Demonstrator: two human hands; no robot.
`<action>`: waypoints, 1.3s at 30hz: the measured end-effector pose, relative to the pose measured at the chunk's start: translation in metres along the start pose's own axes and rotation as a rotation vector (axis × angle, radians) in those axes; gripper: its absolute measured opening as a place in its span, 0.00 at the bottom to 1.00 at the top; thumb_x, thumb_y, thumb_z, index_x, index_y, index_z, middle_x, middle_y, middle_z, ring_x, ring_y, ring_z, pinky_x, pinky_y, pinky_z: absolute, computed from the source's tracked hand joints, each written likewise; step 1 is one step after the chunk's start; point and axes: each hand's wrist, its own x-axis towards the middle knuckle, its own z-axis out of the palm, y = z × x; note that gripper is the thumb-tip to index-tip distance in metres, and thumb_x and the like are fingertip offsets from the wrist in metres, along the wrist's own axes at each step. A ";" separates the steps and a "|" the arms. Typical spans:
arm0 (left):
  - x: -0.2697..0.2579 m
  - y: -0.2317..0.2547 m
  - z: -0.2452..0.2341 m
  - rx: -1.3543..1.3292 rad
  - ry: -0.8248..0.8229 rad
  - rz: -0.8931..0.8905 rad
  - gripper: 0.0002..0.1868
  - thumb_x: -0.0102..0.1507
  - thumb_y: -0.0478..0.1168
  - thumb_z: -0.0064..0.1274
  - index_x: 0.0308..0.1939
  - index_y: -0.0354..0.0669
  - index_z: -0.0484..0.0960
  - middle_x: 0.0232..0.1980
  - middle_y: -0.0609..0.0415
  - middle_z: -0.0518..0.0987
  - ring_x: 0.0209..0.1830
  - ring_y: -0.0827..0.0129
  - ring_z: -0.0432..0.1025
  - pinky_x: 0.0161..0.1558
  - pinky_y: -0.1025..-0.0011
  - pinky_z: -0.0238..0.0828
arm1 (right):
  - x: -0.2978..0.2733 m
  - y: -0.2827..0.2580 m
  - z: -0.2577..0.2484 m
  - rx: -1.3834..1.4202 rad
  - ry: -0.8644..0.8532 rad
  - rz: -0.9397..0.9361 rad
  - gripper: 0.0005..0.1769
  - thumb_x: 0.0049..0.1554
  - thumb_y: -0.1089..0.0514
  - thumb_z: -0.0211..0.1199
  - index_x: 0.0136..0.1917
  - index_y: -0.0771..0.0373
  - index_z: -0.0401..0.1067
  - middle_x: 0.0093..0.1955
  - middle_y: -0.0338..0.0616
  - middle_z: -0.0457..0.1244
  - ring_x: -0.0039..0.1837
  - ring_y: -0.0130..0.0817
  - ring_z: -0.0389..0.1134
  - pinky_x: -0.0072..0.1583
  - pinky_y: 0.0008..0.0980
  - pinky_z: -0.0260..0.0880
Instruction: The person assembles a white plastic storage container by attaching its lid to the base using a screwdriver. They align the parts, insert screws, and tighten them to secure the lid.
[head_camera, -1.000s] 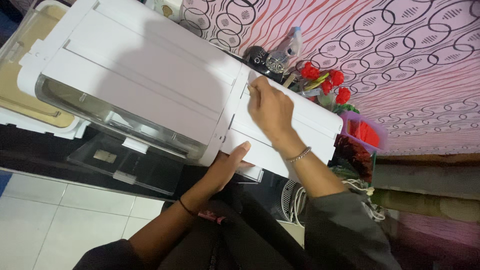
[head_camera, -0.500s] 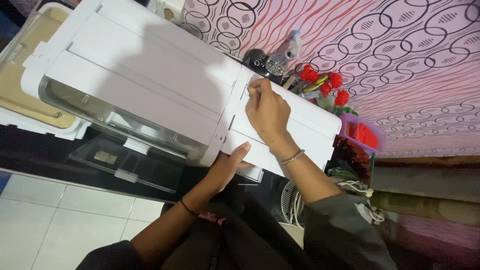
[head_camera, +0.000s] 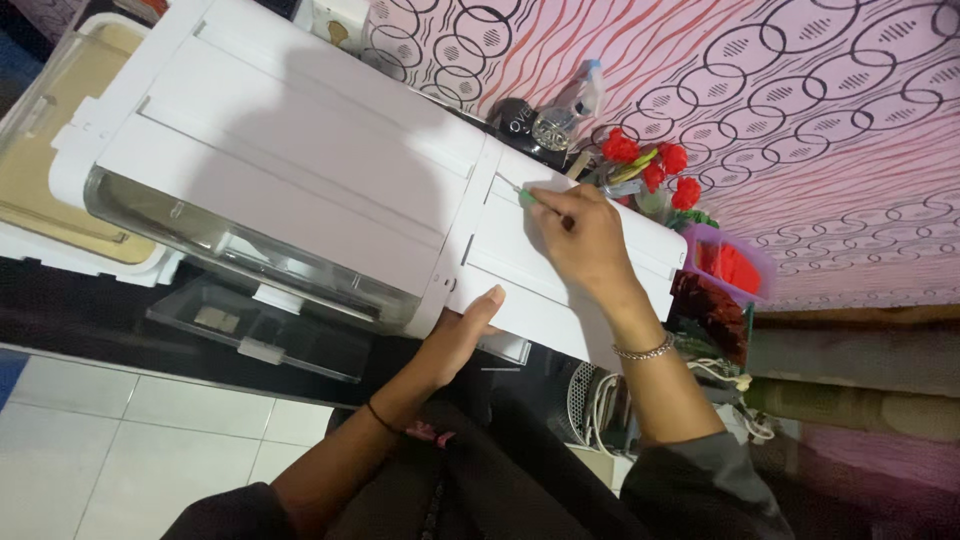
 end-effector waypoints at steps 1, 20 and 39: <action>0.000 -0.001 0.000 -0.002 -0.017 -0.006 0.51 0.65 0.69 0.36 0.73 0.25 0.58 0.77 0.37 0.61 0.74 0.53 0.62 0.70 0.60 0.59 | -0.001 0.000 0.000 -0.010 0.002 0.010 0.14 0.58 0.59 0.66 0.57 0.58 0.81 0.40 0.46 0.66 0.40 0.34 0.65 0.45 0.33 0.67; -0.003 0.009 0.001 -0.156 0.000 0.114 0.38 0.67 0.57 0.45 0.65 0.21 0.69 0.64 0.35 0.76 0.62 0.52 0.75 0.63 0.58 0.74 | -0.011 -0.037 0.008 -0.074 0.157 -0.055 0.11 0.56 0.59 0.70 0.51 0.67 0.80 0.40 0.51 0.67 0.39 0.40 0.69 0.44 0.36 0.70; 0.008 -0.011 -0.002 -0.094 -0.032 0.050 0.52 0.65 0.65 0.42 0.74 0.19 0.50 0.78 0.27 0.55 0.77 0.45 0.56 0.67 0.53 0.66 | 0.076 -0.005 -0.009 -0.272 -0.136 -0.487 0.15 0.54 0.52 0.69 0.53 0.58 0.80 0.43 0.50 0.68 0.44 0.47 0.71 0.46 0.46 0.72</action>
